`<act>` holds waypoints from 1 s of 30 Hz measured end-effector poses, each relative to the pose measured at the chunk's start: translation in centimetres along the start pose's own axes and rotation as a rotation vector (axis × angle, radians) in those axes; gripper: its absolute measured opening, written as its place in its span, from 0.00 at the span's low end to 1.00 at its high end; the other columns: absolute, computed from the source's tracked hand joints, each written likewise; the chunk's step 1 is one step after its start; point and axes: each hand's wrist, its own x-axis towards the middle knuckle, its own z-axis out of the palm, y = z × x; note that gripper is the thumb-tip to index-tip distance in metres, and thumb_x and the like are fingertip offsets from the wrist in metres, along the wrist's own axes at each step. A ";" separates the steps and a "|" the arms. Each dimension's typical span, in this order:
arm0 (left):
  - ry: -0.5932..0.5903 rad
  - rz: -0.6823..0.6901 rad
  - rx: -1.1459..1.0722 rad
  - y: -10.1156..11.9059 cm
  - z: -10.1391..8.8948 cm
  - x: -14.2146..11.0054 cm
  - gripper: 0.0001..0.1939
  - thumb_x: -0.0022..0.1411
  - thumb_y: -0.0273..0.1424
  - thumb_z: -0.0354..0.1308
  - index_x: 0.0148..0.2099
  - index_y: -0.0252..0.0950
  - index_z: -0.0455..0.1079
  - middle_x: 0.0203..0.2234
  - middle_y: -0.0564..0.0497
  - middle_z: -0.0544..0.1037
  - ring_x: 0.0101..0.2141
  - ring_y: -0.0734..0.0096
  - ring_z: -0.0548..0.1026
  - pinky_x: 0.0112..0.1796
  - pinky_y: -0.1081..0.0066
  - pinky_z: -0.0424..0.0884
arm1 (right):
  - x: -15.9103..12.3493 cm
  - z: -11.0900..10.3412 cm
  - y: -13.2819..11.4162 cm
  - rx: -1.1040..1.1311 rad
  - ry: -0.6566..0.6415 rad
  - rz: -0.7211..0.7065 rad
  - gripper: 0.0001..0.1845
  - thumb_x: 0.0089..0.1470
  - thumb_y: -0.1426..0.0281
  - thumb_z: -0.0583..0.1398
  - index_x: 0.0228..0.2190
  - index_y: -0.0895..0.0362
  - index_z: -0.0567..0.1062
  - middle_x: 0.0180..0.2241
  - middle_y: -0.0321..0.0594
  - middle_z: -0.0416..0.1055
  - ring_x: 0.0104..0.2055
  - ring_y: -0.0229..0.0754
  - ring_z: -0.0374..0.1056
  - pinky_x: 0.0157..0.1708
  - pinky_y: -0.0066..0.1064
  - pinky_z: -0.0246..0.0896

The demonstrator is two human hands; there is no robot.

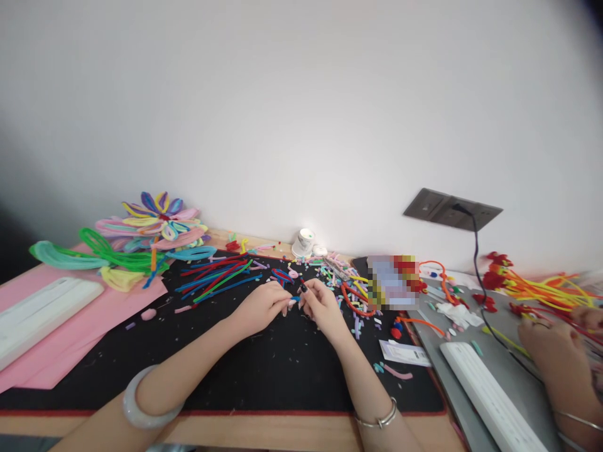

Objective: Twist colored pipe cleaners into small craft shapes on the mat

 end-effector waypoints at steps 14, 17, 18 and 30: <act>-0.024 0.033 0.117 0.1 0.1 -0.2 0.16 0.64 0.25 0.43 0.25 0.35 0.63 0.23 0.52 0.69 0.32 0.70 0.65 0.36 0.71 0.61 | -0.6 0.5 -0.7 -0.347 -0.044 -0.074 0.13 0.55 0.69 0.49 0.20 0.57 0.59 0.18 0.29 0.53 0.22 0.33 0.50 0.23 0.25 0.44; -0.030 0.042 0.101 0.2 0.1 -0.2 0.16 0.64 0.25 0.42 0.25 0.35 0.63 0.23 0.51 0.69 0.32 0.69 0.65 0.36 0.71 0.61 | -0.5 0.5 -0.5 -0.279 -0.048 -0.041 0.12 0.54 0.69 0.49 0.20 0.56 0.58 0.17 0.28 0.51 0.21 0.33 0.49 0.22 0.25 0.43; -0.029 0.039 0.081 0.3 0.0 -0.2 0.16 0.64 0.26 0.41 0.25 0.35 0.64 0.23 0.51 0.69 0.32 0.69 0.65 0.36 0.71 0.61 | -0.5 0.5 -0.5 -0.260 -0.050 -0.042 0.12 0.54 0.70 0.49 0.21 0.56 0.58 0.17 0.28 0.51 0.21 0.33 0.48 0.22 0.25 0.43; 0.012 -0.124 -0.294 0.6 0.3 0.0 0.17 0.63 0.29 0.45 0.24 0.33 0.68 0.24 0.51 0.74 0.29 0.72 0.70 0.35 0.72 0.65 | -0.5 0.5 -1.0 -0.149 -0.030 -0.019 0.13 0.54 0.67 0.51 0.20 0.56 0.62 0.17 0.30 0.55 0.20 0.33 0.50 0.21 0.25 0.45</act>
